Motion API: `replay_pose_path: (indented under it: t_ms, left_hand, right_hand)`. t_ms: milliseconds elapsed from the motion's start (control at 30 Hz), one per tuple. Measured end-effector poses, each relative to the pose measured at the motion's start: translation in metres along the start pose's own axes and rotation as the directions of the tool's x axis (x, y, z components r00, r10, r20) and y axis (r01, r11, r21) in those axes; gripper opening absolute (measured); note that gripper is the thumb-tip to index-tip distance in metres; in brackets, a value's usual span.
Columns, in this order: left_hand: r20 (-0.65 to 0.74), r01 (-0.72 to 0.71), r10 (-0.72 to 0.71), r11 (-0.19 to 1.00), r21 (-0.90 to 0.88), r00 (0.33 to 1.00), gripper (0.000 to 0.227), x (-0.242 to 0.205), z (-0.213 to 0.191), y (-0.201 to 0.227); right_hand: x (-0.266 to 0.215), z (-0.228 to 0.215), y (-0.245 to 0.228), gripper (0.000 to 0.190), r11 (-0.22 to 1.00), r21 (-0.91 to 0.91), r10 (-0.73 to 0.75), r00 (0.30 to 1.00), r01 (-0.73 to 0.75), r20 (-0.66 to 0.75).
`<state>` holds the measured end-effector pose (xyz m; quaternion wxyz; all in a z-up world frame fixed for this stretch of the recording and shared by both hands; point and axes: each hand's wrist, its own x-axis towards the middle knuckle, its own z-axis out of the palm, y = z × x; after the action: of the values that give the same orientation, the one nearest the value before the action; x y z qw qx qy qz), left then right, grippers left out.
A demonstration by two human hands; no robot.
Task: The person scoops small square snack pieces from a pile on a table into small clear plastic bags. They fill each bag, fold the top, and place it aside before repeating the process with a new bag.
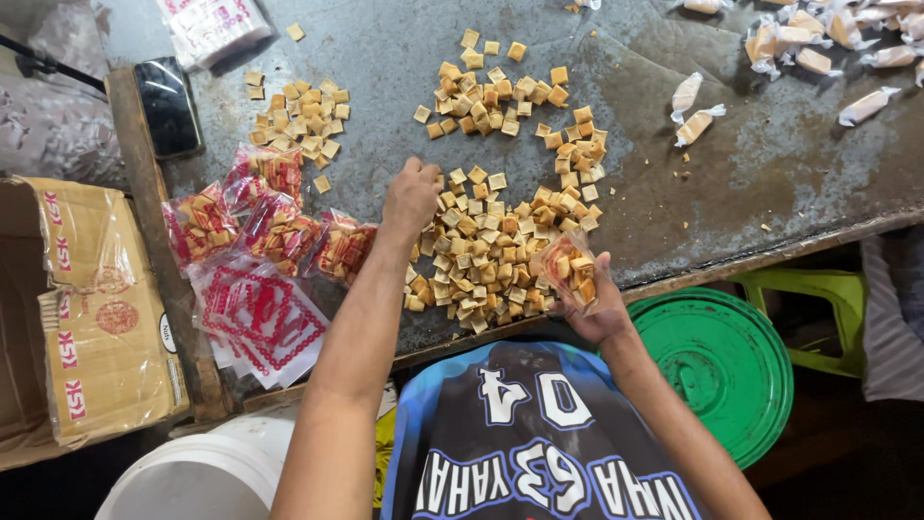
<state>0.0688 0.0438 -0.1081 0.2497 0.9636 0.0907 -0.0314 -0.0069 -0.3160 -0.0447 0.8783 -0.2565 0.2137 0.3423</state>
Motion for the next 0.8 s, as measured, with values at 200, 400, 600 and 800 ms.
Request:
replay_pose_path:
  t_ms: [200,400,600,800]
  left_hand:
    - [0.063,0.352,-0.355,0.856,-0.378,0.933,0.027,-0.003,-0.07,0.028]
    - [0.251,0.346,-0.395,0.189,-0.919,0.884,0.02,-0.024,-0.091,0.022]
    - [0.103,-0.063,0.051,0.991,0.119,0.993,0.015,-0.026,-0.031,0.009]
    - [0.079,-0.109,0.1,0.987,0.116,0.992,0.025,-0.029,-0.034,0.006]
  right_hand:
    - [0.007,-0.026,0.014,0.059,1.0,-0.004,-0.021,0.999,0.021,0.028]
    - [0.017,-0.056,0.024,0.061,0.999,-0.002,-0.032,0.999,0.032,0.024]
    - [0.02,-0.031,0.029,0.057,0.999,-0.01,-0.03,0.999,0.03,0.045]
    - [0.022,-0.052,0.023,0.059,1.0,0.02,-0.013,0.997,0.011,0.072]
